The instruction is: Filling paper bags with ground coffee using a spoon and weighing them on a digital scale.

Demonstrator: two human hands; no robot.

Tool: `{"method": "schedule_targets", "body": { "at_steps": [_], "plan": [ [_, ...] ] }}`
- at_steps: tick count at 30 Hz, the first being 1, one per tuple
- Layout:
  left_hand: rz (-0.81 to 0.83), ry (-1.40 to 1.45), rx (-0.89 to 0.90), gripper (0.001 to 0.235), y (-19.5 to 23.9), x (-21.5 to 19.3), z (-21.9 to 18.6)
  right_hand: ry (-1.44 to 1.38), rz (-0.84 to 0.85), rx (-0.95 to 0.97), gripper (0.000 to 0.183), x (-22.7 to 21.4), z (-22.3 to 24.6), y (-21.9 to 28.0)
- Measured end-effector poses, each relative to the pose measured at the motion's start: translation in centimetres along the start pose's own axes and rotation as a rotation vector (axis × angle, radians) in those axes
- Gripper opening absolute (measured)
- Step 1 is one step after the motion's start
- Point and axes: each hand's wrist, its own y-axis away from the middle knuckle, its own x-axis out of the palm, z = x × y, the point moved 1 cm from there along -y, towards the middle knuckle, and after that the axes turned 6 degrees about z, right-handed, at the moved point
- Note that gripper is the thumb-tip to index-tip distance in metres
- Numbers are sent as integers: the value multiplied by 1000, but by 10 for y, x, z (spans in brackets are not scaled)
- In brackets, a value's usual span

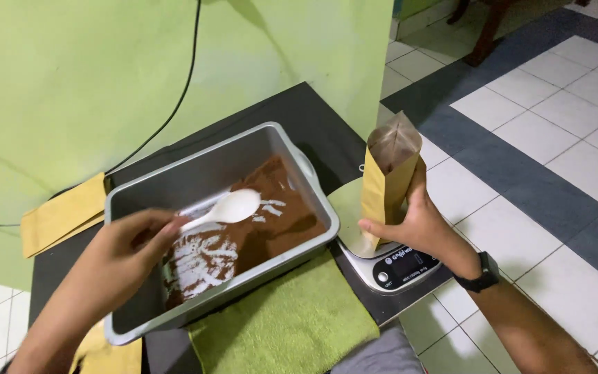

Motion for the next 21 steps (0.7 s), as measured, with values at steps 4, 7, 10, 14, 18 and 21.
{"method": "schedule_targets", "body": {
  "at_steps": [4, 7, 10, 14, 18, 21],
  "plan": [
    [-30, 30, -175, 29, 14, 3, 72, 0, 55, 50, 142, -2, -9, 5],
    [-168, -204, -224, 32, 21, 6, 125, -49, 43, -200, 139, -4, -18, 5],
    [-422, -440, -59, 32, 23, 12, 202, -4, -60, -208, 123, -16, -7, 15],
    [-431, -599, -134, 33, 30, 5, 223, -188, -257, -468, 101, -29, -22, 15],
    [-352, -600, -178, 26, 25, 6, 206, -179, -456, -588, 77, -53, -5, 28],
    [-284, -595, -194, 22, 22, 10, 197, -150, -426, -460, 54, -92, 13, 62]
  ]
}}
